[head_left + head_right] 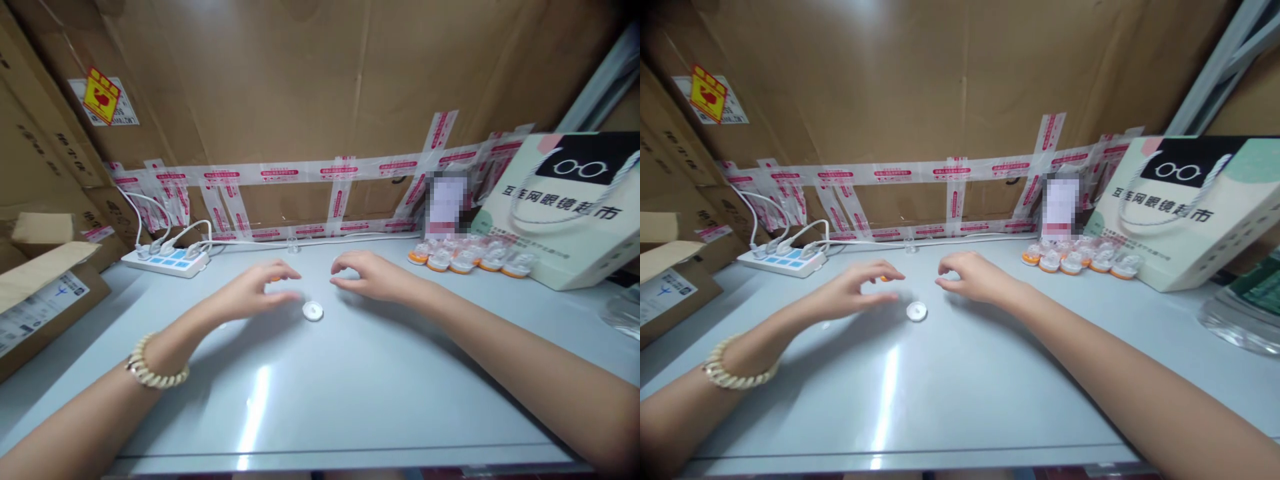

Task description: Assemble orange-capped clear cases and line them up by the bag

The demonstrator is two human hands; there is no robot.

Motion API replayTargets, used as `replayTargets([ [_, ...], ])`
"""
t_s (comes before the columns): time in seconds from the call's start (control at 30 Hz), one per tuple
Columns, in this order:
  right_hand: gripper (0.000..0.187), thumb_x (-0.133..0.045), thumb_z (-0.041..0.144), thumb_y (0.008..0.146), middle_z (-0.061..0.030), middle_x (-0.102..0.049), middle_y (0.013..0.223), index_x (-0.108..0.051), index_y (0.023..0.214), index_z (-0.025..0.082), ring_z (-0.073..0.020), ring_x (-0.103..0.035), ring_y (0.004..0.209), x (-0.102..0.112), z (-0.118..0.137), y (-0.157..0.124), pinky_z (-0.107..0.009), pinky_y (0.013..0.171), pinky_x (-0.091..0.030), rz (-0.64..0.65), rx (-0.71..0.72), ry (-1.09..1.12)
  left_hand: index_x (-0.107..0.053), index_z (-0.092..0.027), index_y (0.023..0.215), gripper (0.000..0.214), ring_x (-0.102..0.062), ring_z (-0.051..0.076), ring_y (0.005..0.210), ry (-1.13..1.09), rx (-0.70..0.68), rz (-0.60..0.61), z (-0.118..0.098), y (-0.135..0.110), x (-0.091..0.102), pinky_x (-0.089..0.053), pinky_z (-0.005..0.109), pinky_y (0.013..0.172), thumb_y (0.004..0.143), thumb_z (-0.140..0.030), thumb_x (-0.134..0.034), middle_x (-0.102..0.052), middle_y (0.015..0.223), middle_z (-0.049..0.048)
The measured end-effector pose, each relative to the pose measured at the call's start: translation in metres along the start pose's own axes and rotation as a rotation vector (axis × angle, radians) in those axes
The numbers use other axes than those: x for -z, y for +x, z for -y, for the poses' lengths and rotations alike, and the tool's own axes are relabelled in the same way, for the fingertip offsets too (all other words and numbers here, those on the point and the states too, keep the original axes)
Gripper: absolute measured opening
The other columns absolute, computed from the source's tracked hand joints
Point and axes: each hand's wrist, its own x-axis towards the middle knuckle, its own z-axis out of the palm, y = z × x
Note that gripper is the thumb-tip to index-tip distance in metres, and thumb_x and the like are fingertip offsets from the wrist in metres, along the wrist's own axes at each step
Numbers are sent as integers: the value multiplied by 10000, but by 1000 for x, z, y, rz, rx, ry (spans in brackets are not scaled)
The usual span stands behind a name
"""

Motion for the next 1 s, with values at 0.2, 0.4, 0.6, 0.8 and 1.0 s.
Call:
replayTargets([
  [0.2,341,-580,458,748,-51,-624,916,-613,953,188,-176,-569,841,-6,12,0,-297,745,-438,161,-106,283,-664,-210,799,202,-596,184,752,296,388,215,48,-30,70,-431,235,648,696,-348,-559,-672,820,19],
  [0.4,476,-636,485,689,-42,-554,915,-586,1070,204,-157,-528,797,-19,24,-2,-286,713,-437,289,-109,386,-665,-214,731,180,-599,195,737,209,520,465,57,-34,67,-428,232,615,611,-265,-540,-671,763,16],
  [0.6,293,-639,361,706,-15,-511,830,-639,964,220,-134,-494,731,-30,30,-2,-264,688,-417,236,-90,398,-639,-206,681,160,-584,187,676,326,577,404,63,-41,78,-422,233,567,578,-265,-531,-660,722,15],
  [0.8,270,-628,325,702,0,-511,785,-599,940,201,-126,-465,686,-44,33,-2,-257,649,-399,127,-134,398,-660,-202,721,247,-590,232,723,372,726,488,70,-45,79,-404,243,531,498,-294,-610,-679,801,45],
  [1.0,271,-645,336,684,8,-501,763,-605,910,191,-120,-452,658,-48,36,-1,-250,627,-385,106,-187,421,-644,-179,586,143,-557,196,601,291,721,507,67,-37,68,-366,239,495,484,-245,-567,-649,618,28],
])
